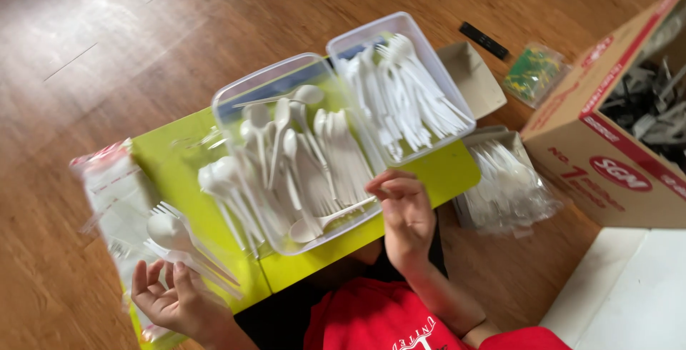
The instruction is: Packing plastic spoons and forks into individual plastic bags
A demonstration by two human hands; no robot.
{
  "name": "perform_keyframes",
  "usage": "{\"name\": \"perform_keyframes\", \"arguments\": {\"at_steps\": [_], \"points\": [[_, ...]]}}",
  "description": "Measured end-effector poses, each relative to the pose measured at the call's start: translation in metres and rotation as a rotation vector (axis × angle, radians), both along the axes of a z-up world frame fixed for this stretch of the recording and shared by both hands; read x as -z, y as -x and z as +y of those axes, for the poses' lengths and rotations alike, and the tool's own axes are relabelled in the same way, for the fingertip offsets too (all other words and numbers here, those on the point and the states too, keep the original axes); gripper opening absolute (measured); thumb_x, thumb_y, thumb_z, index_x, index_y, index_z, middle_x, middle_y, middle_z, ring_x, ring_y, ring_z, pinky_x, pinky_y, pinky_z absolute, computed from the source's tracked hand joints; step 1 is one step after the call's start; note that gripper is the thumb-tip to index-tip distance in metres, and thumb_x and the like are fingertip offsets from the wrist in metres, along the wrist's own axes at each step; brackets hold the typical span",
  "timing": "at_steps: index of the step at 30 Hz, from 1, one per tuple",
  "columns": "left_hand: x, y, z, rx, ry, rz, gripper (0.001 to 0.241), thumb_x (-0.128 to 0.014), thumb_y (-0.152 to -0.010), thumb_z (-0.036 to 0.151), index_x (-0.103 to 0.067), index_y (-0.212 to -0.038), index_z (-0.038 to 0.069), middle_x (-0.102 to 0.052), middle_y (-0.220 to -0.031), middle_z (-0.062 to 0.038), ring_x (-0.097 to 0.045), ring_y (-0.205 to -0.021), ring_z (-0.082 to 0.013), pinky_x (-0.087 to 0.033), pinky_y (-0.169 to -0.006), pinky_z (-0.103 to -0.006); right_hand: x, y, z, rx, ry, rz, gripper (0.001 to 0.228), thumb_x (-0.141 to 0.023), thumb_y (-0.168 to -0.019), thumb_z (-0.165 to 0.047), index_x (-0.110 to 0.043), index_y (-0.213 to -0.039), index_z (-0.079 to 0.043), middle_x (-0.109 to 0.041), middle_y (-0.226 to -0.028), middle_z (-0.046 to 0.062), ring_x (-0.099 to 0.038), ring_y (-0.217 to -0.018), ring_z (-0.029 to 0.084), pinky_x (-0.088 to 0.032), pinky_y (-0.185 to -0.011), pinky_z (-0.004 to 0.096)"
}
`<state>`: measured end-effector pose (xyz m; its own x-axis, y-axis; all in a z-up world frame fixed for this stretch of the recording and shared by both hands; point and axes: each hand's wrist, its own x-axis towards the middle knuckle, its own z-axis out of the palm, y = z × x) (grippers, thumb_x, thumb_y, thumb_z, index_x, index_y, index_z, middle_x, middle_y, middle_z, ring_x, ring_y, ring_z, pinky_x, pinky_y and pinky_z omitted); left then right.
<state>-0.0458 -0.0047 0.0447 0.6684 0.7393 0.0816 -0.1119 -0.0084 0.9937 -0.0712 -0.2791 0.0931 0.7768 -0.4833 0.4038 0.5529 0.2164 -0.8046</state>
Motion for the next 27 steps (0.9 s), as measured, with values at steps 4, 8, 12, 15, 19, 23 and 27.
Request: {"name": "perform_keyframes", "arguments": {"at_steps": [4, 8, 12, 15, 19, 23, 27], "points": [[-0.010, 0.013, 0.018, -0.041, -0.074, -0.082, 0.047, -0.056, -0.097, -0.006, -0.046, -0.141, 0.007, -0.048, -0.121, -0.007, -0.052, -0.118, -0.0179, -0.046, -0.106, -0.0297, -0.008, 0.001, 0.060, -0.188, 0.077, 0.098, 0.014, -0.059, -0.100, -0.007, -0.059, -0.113, -0.002, -0.060, -0.117, 0.017, -0.068, -0.103, 0.024, -0.058, -0.097, 0.034], [-0.001, 0.026, 0.032, 0.003, 0.132, -0.224, 0.053, -0.064, -0.094, -0.002, -0.048, -0.143, 0.010, -0.049, -0.120, -0.002, -0.048, -0.095, -0.0060, -0.044, -0.086, -0.0180, -0.011, 0.002, 0.108, -0.525, 0.267, 0.164, 0.036, -0.060, -0.098, -0.003, -0.053, -0.133, -0.002, -0.045, -0.143, 0.017, -0.050, -0.136, 0.026, -0.042, -0.121, 0.039], [0.030, 0.028, 0.035, 0.076, 0.212, -0.405, 0.074, -0.079, -0.081, -0.008, -0.042, -0.144, 0.007, -0.050, -0.131, -0.010, -0.060, -0.120, -0.0203, -0.058, -0.097, -0.0345, -0.001, -0.004, 0.141, -0.598, 0.488, 0.183, 0.071, -0.072, -0.094, -0.014, -0.038, -0.155, -0.001, -0.032, -0.160, 0.020, -0.031, -0.152, 0.034, -0.028, -0.123, 0.047], [-0.019, 0.032, 0.006, 0.160, 0.310, -0.408, 0.066, -0.075, -0.083, -0.011, -0.045, -0.139, 0.008, -0.046, -0.136, -0.009, -0.060, -0.119, -0.0204, -0.061, -0.098, -0.0350, -0.003, -0.001, 0.157, -0.663, 0.401, 0.204, 0.082, -0.072, -0.094, -0.012, -0.025, -0.162, -0.005, -0.031, -0.165, 0.010, -0.030, -0.153, 0.021, -0.027, -0.124, 0.042], [-0.010, 0.041, 0.006, 0.271, 0.344, -0.412, 0.069, -0.078, -0.083, -0.007, -0.046, -0.142, 0.008, -0.046, -0.145, -0.008, -0.054, -0.131, -0.0214, -0.060, -0.100, -0.0371, 0.007, -0.007, 0.166, -0.636, 0.265, 0.198, 0.092, -0.073, -0.093, -0.013, -0.015, -0.164, -0.006, -0.031, -0.163, 0.013, -0.035, -0.149, 0.025, -0.035, -0.120, 0.042], [-0.010, 0.051, 0.010, 0.421, 0.439, -0.415, 0.067, -0.076, -0.080, -0.012, -0.048, -0.138, 0.006, -0.054, -0.143, -0.011, -0.058, -0.129, -0.0234, -0.062, -0.095, -0.0370, 0.007, -0.016, 0.154, -0.652, 0.091, 0.226, 0.096, -0.073, -0.094, -0.013, -0.010, -0.165, -0.006, -0.037, -0.153, 0.015, -0.038, -0.145, 0.026, -0.038, -0.115, 0.046], [-0.016, 0.063, 0.010, 0.589, 0.387, -0.478, 0.053, -0.074, -0.088, -0.014, -0.055, -0.135, 0.003, -0.054, -0.140, -0.015, -0.054, -0.135, -0.0240, -0.054, -0.113, -0.0385, -0.006, -0.014, 0.131, -0.795, -0.151, 0.388, 0.082, -0.076, -0.089, -0.003, -0.035, -0.159, -0.001, -0.065, -0.114, 0.008, -0.064, -0.105, 0.013, -0.054, -0.093, 0.025]]}}
